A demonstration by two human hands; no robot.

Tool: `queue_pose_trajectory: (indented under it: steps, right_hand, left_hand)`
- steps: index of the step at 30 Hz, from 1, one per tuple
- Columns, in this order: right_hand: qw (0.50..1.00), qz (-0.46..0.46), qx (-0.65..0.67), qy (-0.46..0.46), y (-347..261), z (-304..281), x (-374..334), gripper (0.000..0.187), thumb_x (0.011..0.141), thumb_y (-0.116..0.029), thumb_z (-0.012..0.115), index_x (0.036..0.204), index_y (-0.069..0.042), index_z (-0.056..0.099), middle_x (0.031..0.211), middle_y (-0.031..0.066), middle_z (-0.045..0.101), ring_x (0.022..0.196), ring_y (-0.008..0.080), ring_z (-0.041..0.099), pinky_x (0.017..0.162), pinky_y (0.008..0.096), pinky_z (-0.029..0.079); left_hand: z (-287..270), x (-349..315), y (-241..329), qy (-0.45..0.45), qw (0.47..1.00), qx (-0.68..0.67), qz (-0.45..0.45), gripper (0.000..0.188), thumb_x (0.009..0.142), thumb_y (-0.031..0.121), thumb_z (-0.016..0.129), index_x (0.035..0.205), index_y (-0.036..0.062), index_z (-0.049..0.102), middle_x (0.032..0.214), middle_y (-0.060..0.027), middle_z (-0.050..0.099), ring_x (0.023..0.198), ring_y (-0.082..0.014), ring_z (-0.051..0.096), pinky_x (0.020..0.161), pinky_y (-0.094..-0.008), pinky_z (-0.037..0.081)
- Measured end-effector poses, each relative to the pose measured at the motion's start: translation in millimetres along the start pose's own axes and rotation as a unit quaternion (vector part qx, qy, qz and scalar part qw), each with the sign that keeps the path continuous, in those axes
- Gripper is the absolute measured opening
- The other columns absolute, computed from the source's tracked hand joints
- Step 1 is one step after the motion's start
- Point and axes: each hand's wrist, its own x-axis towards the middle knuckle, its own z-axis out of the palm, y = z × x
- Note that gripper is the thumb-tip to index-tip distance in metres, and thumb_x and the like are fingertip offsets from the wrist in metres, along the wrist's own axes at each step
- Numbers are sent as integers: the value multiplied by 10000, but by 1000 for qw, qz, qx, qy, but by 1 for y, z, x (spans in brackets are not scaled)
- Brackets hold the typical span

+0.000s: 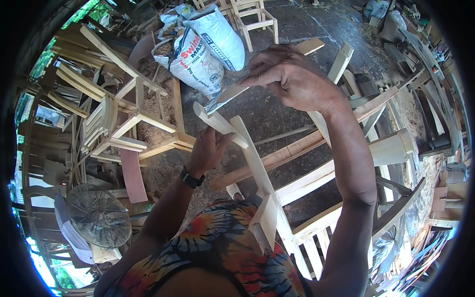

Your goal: The person assembles a wooden chair by applying glue to wooden components and fitting them into the chair frame.

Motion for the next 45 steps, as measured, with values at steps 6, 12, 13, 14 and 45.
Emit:
queue_pose_trajectory:
  steps: [6,12,13,14,45]
  right_hand:
    - [999,3,-37,0,-3,-3,-2,495,811,69,644,1126,-286,782,1188,-21,707,1226,188,605,1202,445,345]
    - [997,-10,-80,0,-20,-12,-9,491,798,79,650,1089,-291,786,1168,-36,724,1212,171,610,1202,434,321]
    - [996,-11,-90,2,-23,-15,-11,493,790,82,653,1085,-290,786,1161,-41,728,1207,168,610,1193,427,325]
    - [996,-12,-90,2,-25,-17,-13,493,790,82,653,1085,-290,786,1161,-41,728,1207,168,610,1193,427,325]
    - [947,180,71,257,-51,-49,-100,482,802,128,649,1234,-70,724,1075,138,730,884,248,695,805,358,558]
  left_hand:
    - [-2,2,7,11,1000,3,-8,320,943,234,696,1129,-13,610,968,-212,700,915,-425,671,790,-496,520]
    - [0,1,2,16,1000,8,5,276,935,227,703,1064,-10,646,984,-214,685,944,-423,654,821,-504,503]
    - [-1,1,1,8,1000,23,16,304,943,206,697,1104,-39,618,987,-222,700,899,-393,691,775,-473,531]
    - [-2,1,0,0,999,37,27,334,950,185,690,1144,-68,591,991,-230,716,854,-363,728,730,-442,558]
    - [-10,-4,7,-92,994,-39,-50,398,925,177,719,1216,-57,579,1049,-250,711,962,-380,716,789,-449,554]
